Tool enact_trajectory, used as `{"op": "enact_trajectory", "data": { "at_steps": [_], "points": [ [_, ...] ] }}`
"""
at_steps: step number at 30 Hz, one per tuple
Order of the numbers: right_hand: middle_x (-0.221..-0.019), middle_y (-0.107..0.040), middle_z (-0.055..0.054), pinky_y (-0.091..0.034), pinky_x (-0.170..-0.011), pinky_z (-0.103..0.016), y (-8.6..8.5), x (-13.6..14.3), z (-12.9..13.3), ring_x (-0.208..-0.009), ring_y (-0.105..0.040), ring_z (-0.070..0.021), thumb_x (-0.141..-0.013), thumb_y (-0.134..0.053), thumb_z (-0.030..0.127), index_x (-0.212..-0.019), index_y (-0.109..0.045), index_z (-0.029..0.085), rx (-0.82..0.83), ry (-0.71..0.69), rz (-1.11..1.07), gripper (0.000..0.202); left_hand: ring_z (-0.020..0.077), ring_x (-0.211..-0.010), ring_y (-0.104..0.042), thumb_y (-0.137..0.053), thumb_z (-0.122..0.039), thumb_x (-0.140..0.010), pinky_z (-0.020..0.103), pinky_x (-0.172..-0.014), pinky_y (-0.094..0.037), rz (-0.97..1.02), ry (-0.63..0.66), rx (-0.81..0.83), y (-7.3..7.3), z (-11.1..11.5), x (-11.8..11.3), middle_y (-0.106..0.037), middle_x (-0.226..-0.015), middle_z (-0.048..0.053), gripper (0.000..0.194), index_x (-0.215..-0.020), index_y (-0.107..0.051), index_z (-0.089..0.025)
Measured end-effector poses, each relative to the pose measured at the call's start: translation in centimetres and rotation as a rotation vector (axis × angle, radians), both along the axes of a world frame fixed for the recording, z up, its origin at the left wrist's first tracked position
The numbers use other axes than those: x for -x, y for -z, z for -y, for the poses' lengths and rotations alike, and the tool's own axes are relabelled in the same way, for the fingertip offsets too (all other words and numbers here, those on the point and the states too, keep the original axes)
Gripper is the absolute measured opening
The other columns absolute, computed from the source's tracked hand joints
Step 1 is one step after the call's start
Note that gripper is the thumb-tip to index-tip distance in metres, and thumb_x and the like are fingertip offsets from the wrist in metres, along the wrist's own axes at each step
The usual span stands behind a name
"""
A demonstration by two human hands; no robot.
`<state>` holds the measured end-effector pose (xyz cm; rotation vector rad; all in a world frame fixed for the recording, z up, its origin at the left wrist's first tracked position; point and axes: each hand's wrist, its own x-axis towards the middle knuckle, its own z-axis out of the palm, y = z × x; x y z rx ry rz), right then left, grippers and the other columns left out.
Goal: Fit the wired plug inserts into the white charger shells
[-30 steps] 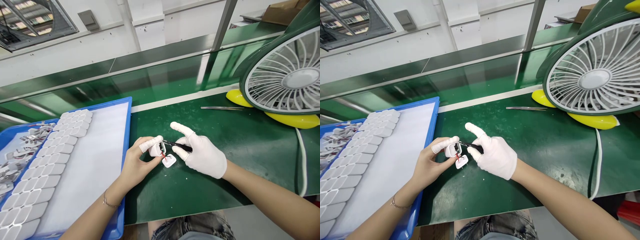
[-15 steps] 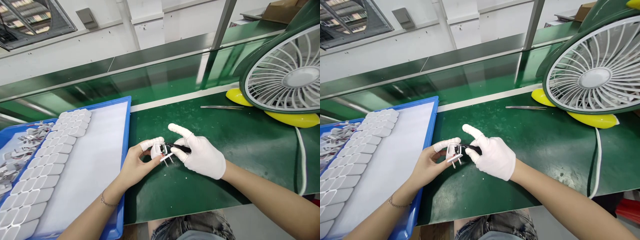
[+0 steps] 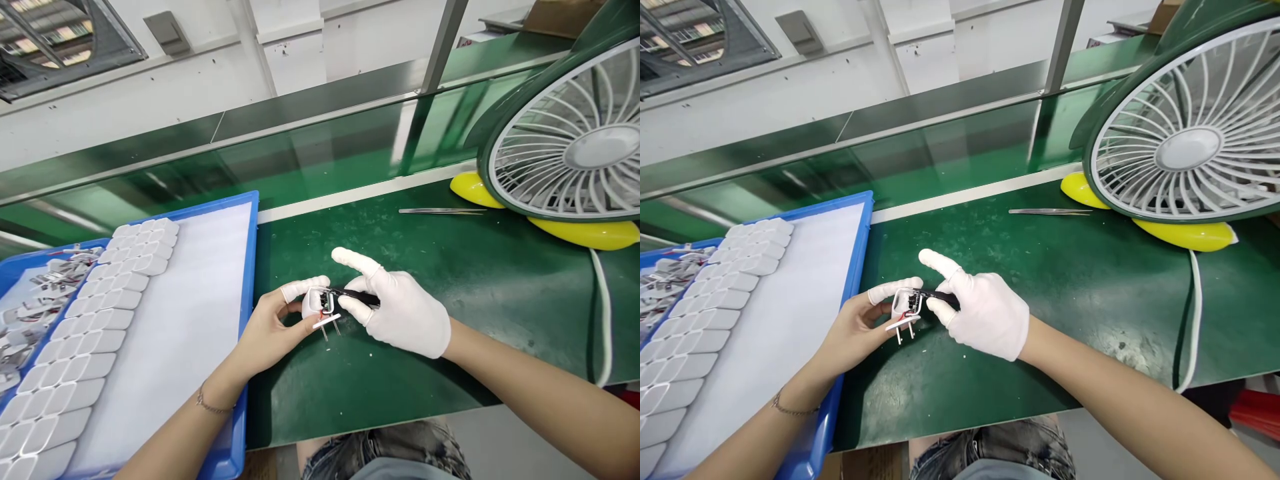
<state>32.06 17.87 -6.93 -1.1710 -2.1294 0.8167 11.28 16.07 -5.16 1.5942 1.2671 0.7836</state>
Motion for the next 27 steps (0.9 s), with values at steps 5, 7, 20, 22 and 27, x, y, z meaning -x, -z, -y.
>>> {"op": "enact_trajectory", "data": {
  "at_steps": [5,7,20,22,27],
  "points": [
    [-0.076,-0.072,0.005,-0.047,-0.061,-0.029,-0.07,-0.07,0.04,-0.057,-0.061,-0.0135,-0.087,-0.05,0.022,-0.146,-0.028,0.02,0.007,-0.002,0.008,0.063,0.0242,-0.096,-0.07,-0.073,-0.025,-0.076,0.034,-0.081,-0.062,-0.009,0.01,-0.061,0.24,-0.1,-0.03,-0.072,-0.113,0.01,0.042,-0.117,-0.067,-0.017],
    [-0.076,-0.072,0.005,-0.048,-0.061,-0.029,-0.1,-0.1,0.05,-0.058,-0.061,-0.0138,-0.087,-0.05,0.022,-0.147,-0.028,0.02,0.013,-0.004,0.009,0.064,0.0237,-0.095,-0.071,-0.073,-0.025,-0.076,0.034,-0.081,-0.062,-0.013,0.01,-0.075,0.23,-0.13,-0.07,-0.072,-0.112,0.01,0.04,-0.115,-0.068,-0.017],
    [-0.076,-0.072,0.004,-0.048,-0.061,-0.029,-0.02,-0.12,0.02,-0.059,-0.062,-0.0143,-0.088,-0.049,0.022,-0.146,-0.028,0.02,-0.012,-0.007,-0.005,0.062,0.0224,-0.095,-0.07,-0.072,-0.025,-0.077,0.033,-0.081,-0.062,-0.037,0.026,-0.074,0.29,-0.03,0.05,-0.072,-0.112,0.009,0.04,-0.116,-0.067,-0.017],
    [-0.076,-0.072,0.004,-0.048,-0.06,-0.03,-0.04,-0.15,0.03,-0.058,-0.062,-0.0144,-0.087,-0.05,0.023,-0.146,-0.029,0.02,-0.013,-0.004,-0.001,0.062,0.022,-0.096,-0.07,-0.072,-0.024,-0.078,0.033,-0.082,-0.062,-0.032,0.023,-0.071,0.31,-0.04,0.07,-0.071,-0.113,0.009,0.04,-0.116,-0.067,-0.017],
    [-0.077,-0.074,0.004,-0.047,-0.058,-0.029,-0.1,-0.22,0.12,-0.056,-0.061,-0.0138,-0.087,-0.05,0.023,-0.144,-0.03,0.019,-0.006,-0.041,-0.028,0.061,0.0217,-0.096,-0.068,-0.072,-0.024,-0.078,0.034,-0.08,-0.061,-0.028,0.01,-0.1,0.73,-0.06,0.38,-0.07,-0.113,0.01,0.039,-0.117,-0.066,-0.019]
  ]
}}
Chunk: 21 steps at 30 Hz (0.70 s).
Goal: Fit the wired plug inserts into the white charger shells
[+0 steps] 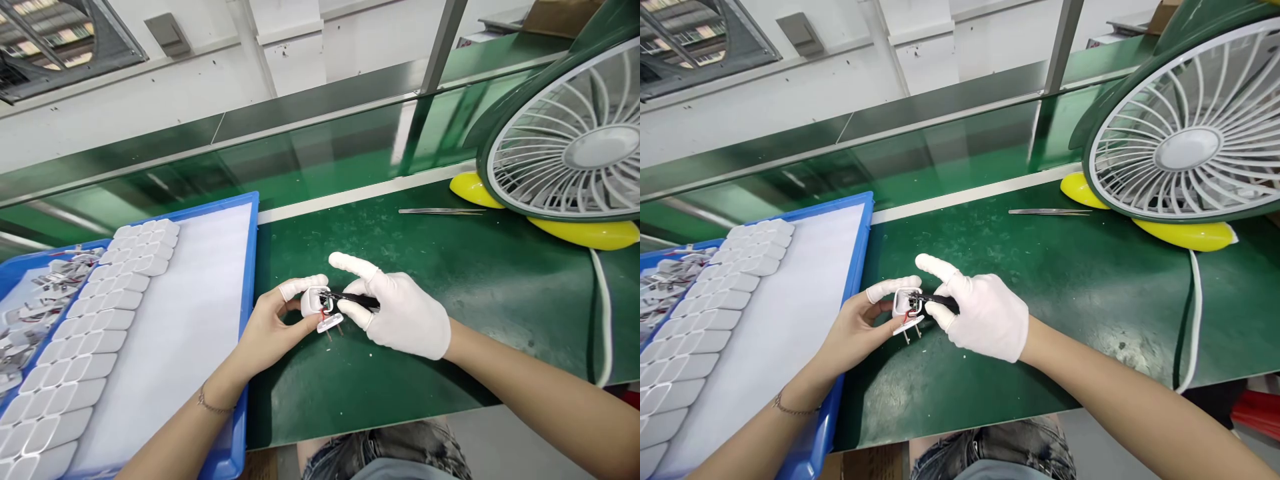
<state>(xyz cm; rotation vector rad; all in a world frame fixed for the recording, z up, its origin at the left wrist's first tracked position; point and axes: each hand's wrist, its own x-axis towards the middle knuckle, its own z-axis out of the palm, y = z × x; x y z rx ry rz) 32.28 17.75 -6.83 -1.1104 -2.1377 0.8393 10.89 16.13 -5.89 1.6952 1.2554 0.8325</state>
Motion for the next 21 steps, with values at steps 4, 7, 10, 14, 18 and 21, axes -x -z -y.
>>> {"op": "enact_trajectory", "data": {
  "at_steps": [4,7,10,14,18,21],
  "points": [
    [-0.078,-0.074,0.003,-0.046,-0.058,-0.029,0.1,0.0,0.0,-0.055,-0.06,-0.0138,-0.088,-0.049,0.024,-0.144,-0.031,0.017,-0.014,-0.017,0.016,0.059,0.0193,-0.091,-0.067,-0.07,-0.023,-0.081,0.032,-0.075,-0.059,-0.051,0.021,-0.162,0.5,-0.1,0.3,-0.067,-0.111,0.009,0.042,-0.122,-0.063,-0.023],
    [-0.076,-0.073,0.004,-0.046,-0.058,-0.029,0.2,0.0,0.0,-0.055,-0.06,-0.0139,-0.088,-0.049,0.023,-0.144,-0.03,0.018,-0.016,-0.022,0.038,0.06,0.0192,-0.093,-0.064,-0.07,-0.02,-0.081,0.034,-0.079,-0.057,-0.197,0.009,-0.39,0.6,-0.2,0.2,-0.067,-0.11,0.008,0.044,-0.123,-0.061,-0.027],
    [-0.074,-0.072,0.005,-0.046,-0.059,-0.029,0.2,0.0,0.0,-0.056,-0.06,-0.0135,-0.087,-0.049,0.022,-0.145,-0.03,0.018,-0.01,-0.021,0.022,0.061,0.0195,-0.098,-0.062,-0.069,-0.017,-0.081,0.036,-0.084,-0.054,-0.287,-0.019,-0.547,0.5,-0.2,0.1,-0.067,-0.111,0.006,0.044,-0.123,-0.06,-0.029],
    [-0.072,-0.07,0.006,-0.049,-0.062,-0.027,0.2,0.0,0.1,-0.055,-0.058,-0.0115,-0.085,-0.052,0.019,-0.143,-0.032,0.022,0.006,0.022,-0.091,0.062,0.0209,-0.104,-0.063,-0.067,-0.012,-0.082,0.036,-0.084,-0.055,-0.192,-0.08,-0.568,0.4,0.2,0.1,-0.065,-0.117,0.007,0.046,-0.124,-0.058,-0.028],
    [-0.072,-0.069,0.005,-0.051,-0.063,-0.026,0.3,-0.1,0.1,-0.056,-0.059,-0.0105,-0.085,-0.054,0.019,-0.135,-0.045,0.026,0.045,0.129,-0.199,0.051,0.0228,-0.11,-0.062,-0.064,-0.006,-0.082,0.04,-0.087,-0.055,-0.177,-0.115,-0.736,-0.4,1.1,0.1,-0.064,-0.122,0.007,0.048,-0.122,-0.057,-0.03],
    [-0.074,-0.07,0.003,-0.052,-0.061,-0.026,0.5,-0.1,-0.1,-0.058,-0.061,-0.0111,-0.085,-0.056,0.023,-0.13,-0.051,0.025,0.074,0.184,-0.199,0.045,0.0223,-0.107,-0.064,-0.062,-0.004,-0.082,0.041,-0.088,-0.055,-0.231,-0.147,-0.836,-1.0,1.6,0.1,-0.066,-0.12,0.006,0.048,-0.122,-0.058,-0.03]
  ]
}}
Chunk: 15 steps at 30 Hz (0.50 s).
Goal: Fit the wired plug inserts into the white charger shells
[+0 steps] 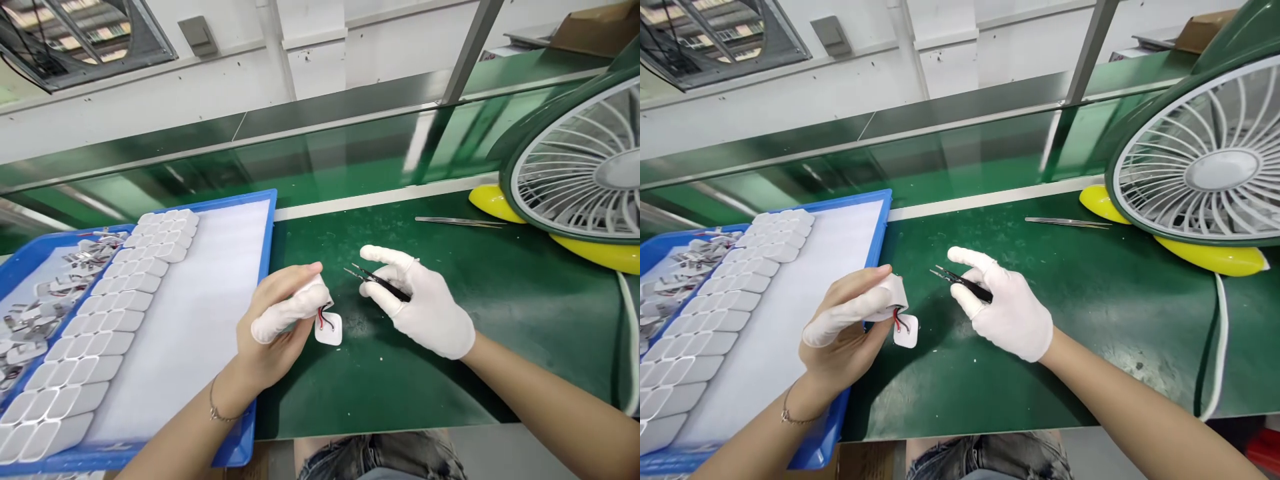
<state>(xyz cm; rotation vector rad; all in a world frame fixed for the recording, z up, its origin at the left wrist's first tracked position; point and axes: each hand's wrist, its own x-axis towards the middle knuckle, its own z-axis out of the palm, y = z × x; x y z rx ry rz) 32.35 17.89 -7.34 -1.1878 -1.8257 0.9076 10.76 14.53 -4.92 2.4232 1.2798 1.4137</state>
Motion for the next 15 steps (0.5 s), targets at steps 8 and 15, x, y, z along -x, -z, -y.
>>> {"op": "enact_trajectory", "data": {
  "at_steps": [8,15],
  "points": [
    [-0.089,-0.073,0.001,-0.057,-0.071,-0.034,1.8,0.3,-1.1,-0.071,-0.069,-0.016,-0.087,-0.057,0.028,-0.123,-0.058,0.027,-0.043,0.052,0.162,0.037,0.0226,-0.107,-0.063,-0.063,-0.006,-0.082,0.042,-0.087,-0.055,0.014,0.016,0.002,-0.1,0.0,-0.1,-0.066,-0.12,0.007,0.047,-0.122,-0.057,-0.03],
    [-0.103,-0.075,-0.001,-0.058,-0.075,-0.028,1.0,0.0,-0.2,-0.087,-0.073,-0.017,-0.087,-0.06,0.024,-0.113,-0.064,0.026,-0.291,-0.026,0.146,0.026,0.0231,-0.11,-0.061,-0.063,-0.006,-0.082,0.042,-0.086,-0.055,0.04,0.023,0.013,-0.1,-0.3,-0.2,-0.063,-0.123,0.009,0.048,-0.123,-0.054,-0.027]
  ]
}}
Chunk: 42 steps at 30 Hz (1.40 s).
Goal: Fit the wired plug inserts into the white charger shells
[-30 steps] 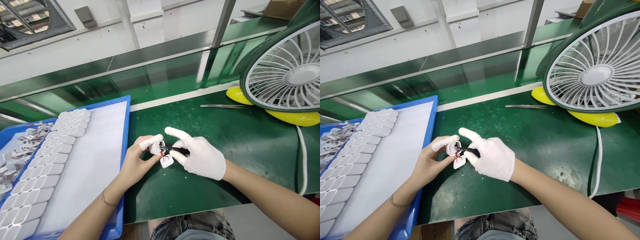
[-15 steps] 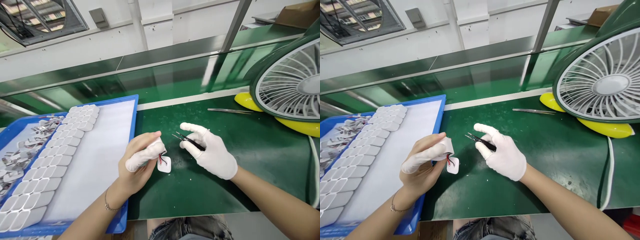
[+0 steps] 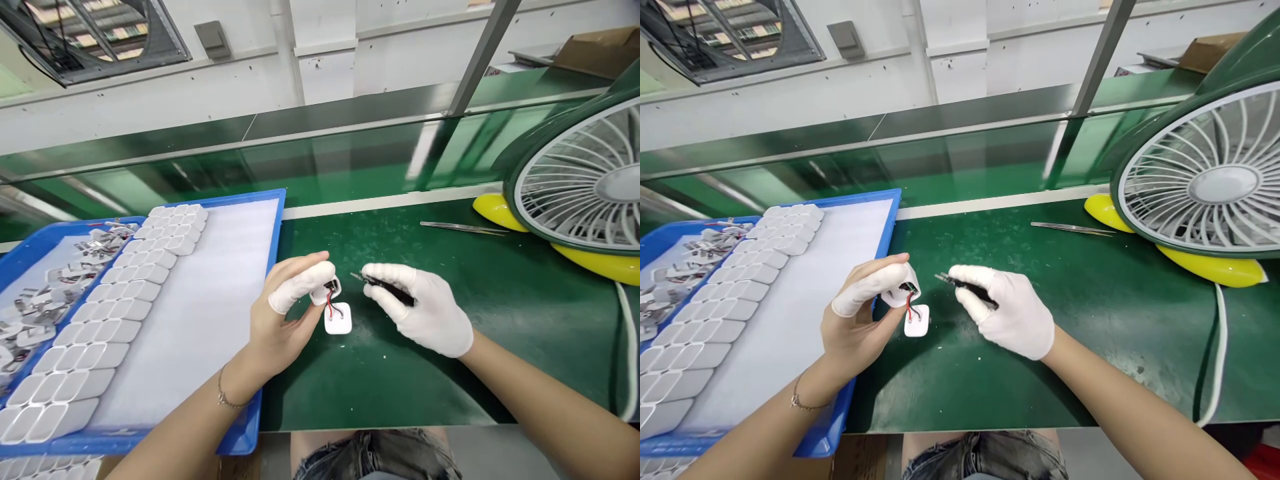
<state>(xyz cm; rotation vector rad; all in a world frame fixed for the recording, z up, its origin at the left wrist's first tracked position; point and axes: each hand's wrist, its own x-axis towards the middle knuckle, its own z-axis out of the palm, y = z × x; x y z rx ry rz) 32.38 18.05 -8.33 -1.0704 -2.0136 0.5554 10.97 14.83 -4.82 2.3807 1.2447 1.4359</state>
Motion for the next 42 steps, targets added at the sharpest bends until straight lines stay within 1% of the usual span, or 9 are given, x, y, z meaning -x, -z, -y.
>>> {"op": "enact_trajectory", "data": {
  "at_steps": [3,5,10,13,15,20,25,33,42],
  "points": [
    [-0.096,-0.077,-0.002,-0.056,-0.067,-0.027,-0.45,-0.08,0.5,-0.078,-0.073,-0.0162,-0.087,-0.058,0.021,-0.109,-0.065,0.023,-0.177,-0.104,0.065,0.023,0.0224,-0.11,-0.061,-0.062,-0.007,-0.083,0.042,-0.09,-0.052,-0.05,-0.042,0.002,0.07,-0.2,-0.07,-0.064,-0.121,0.008,0.045,-0.122,-0.054,-0.028],
    [-0.093,-0.077,-0.002,-0.054,-0.064,-0.027,-0.54,-0.06,0.56,-0.075,-0.073,-0.0158,-0.088,-0.057,0.021,-0.109,-0.065,0.022,-0.231,-0.127,0.105,0.022,0.0222,-0.108,-0.061,-0.062,-0.007,-0.083,0.042,-0.09,-0.052,-0.075,-0.055,0.004,0.12,-0.34,-0.14,-0.065,-0.119,0.008,0.045,-0.122,-0.054,-0.027],
    [-0.085,-0.077,-0.001,-0.045,-0.056,-0.027,-0.4,-0.1,0.22,-0.065,-0.07,-0.0144,-0.089,-0.056,0.019,-0.107,-0.064,0.02,-0.407,-0.089,0.248,0.02,0.0214,-0.104,-0.062,-0.064,-0.005,-0.081,0.039,-0.088,-0.051,-0.139,-0.056,-0.031,0.31,-0.63,-0.24,-0.065,-0.115,0.009,0.048,-0.123,-0.054,-0.025],
    [-0.083,-0.076,0.0,-0.04,-0.053,-0.028,-0.23,-0.11,0.11,-0.061,-0.068,-0.0128,-0.089,-0.057,0.02,-0.107,-0.062,0.019,-0.536,-0.064,0.272,0.019,0.0209,-0.102,-0.062,-0.065,-0.005,-0.081,0.039,-0.087,-0.051,-0.158,-0.058,-0.042,0.41,-0.74,-0.22,-0.066,-0.114,0.008,0.048,-0.123,-0.054,-0.025],
    [-0.081,-0.075,0.001,-0.037,-0.051,-0.028,-0.17,-0.06,0.09,-0.058,-0.066,-0.012,-0.089,-0.058,0.021,-0.107,-0.062,0.018,-0.58,-0.062,0.29,0.019,0.021,-0.102,-0.062,-0.065,-0.003,-0.079,0.039,-0.087,-0.051,-0.163,-0.052,-0.052,0.45,-0.8,-0.23,-0.066,-0.113,0.009,0.049,-0.123,-0.055,-0.024],
    [-0.08,-0.075,0.002,-0.034,-0.051,-0.029,-0.26,0.11,0.08,-0.057,-0.065,-0.0112,-0.086,-0.06,0.017,-0.106,-0.062,0.018,-0.605,-0.044,0.311,0.021,0.0214,-0.101,-0.062,-0.067,0.0,-0.077,0.038,-0.087,-0.05,-0.179,-0.04,-0.067,0.47,-0.9,-0.26,-0.066,-0.112,0.011,0.051,-0.122,-0.056,-0.02],
    [-0.079,-0.074,0.003,-0.032,-0.05,-0.03,-0.19,0.1,0.17,-0.056,-0.064,-0.012,-0.086,-0.06,0.019,-0.107,-0.062,0.019,-0.6,-0.033,0.347,0.021,0.0212,-0.101,-0.062,-0.065,-0.003,-0.079,0.039,-0.086,-0.05,-0.22,-0.058,-0.076,0.54,-0.89,-0.26,-0.066,-0.112,0.009,0.049,-0.122,-0.055,-0.024],
    [-0.077,-0.073,0.003,-0.029,-0.049,-0.03,-0.23,-0.03,0.26,-0.053,-0.061,-0.0115,-0.087,-0.059,0.023,-0.106,-0.063,0.019,-0.611,-0.05,0.371,0.019,0.0214,-0.101,-0.063,-0.065,-0.003,-0.079,0.039,-0.086,-0.05,-0.219,-0.051,-0.076,0.61,-0.9,-0.31,-0.066,-0.112,0.009,0.049,-0.122,-0.056,-0.024],
    [-0.075,-0.073,0.003,-0.031,-0.05,-0.029,-0.75,0.01,0.34,-0.054,-0.061,-0.0106,-0.087,-0.058,0.02,-0.104,-0.064,0.019,-0.597,-0.038,0.286,0.018,0.021,-0.101,-0.062,-0.067,-0.003,-0.079,0.038,-0.086,-0.051,-0.166,-0.032,-0.006,0.58,-0.95,-0.17,-0.065,-0.112,0.009,0.048,-0.122,-0.056,-0.022]
  ]
}}
